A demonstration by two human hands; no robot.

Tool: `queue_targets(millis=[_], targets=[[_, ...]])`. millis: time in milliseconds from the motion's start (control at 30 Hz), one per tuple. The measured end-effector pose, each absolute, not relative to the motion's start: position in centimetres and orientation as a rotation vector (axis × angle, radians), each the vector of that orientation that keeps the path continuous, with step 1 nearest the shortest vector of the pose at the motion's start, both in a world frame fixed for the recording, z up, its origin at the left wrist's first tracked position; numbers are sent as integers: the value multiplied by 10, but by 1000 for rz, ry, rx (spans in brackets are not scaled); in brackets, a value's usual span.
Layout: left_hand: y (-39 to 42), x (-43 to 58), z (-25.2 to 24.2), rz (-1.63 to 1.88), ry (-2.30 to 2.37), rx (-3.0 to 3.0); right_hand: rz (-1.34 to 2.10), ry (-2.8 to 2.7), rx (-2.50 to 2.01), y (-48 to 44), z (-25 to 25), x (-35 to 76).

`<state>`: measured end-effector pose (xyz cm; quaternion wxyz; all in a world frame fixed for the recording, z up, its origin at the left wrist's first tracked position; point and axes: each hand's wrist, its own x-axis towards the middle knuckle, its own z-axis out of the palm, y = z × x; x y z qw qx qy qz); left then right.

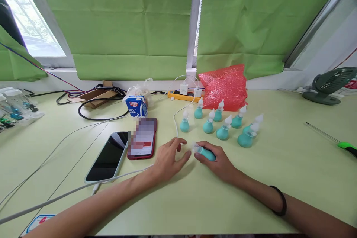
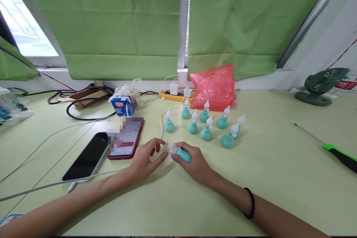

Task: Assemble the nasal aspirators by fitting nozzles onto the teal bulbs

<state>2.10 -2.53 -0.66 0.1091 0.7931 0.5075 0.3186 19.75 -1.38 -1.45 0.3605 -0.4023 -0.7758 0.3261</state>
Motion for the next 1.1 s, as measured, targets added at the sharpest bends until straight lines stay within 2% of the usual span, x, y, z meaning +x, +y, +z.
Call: queue_targets(millis=[133,300,400,600,867,1100], targets=[[-36,29,-10,1017,1229,1922,987,-1952,-963,-25,-11,194],[-37,32,-16,1035,1046,1647,1410,-1854,-860,-35,-7,192],[-36,31,-16,1010,976,1564,1592,-1773,-827,-33,-7,193],[-37,31,-15,996,922,1548,1731,-1728,-794,-32,-7,196],[-40,30,-13,970,919,1526,1560,-1830,-801,-33,-10,195],[-40,36,-10,968,921,1178,998,-2010,-1004,-37,-12,192]])
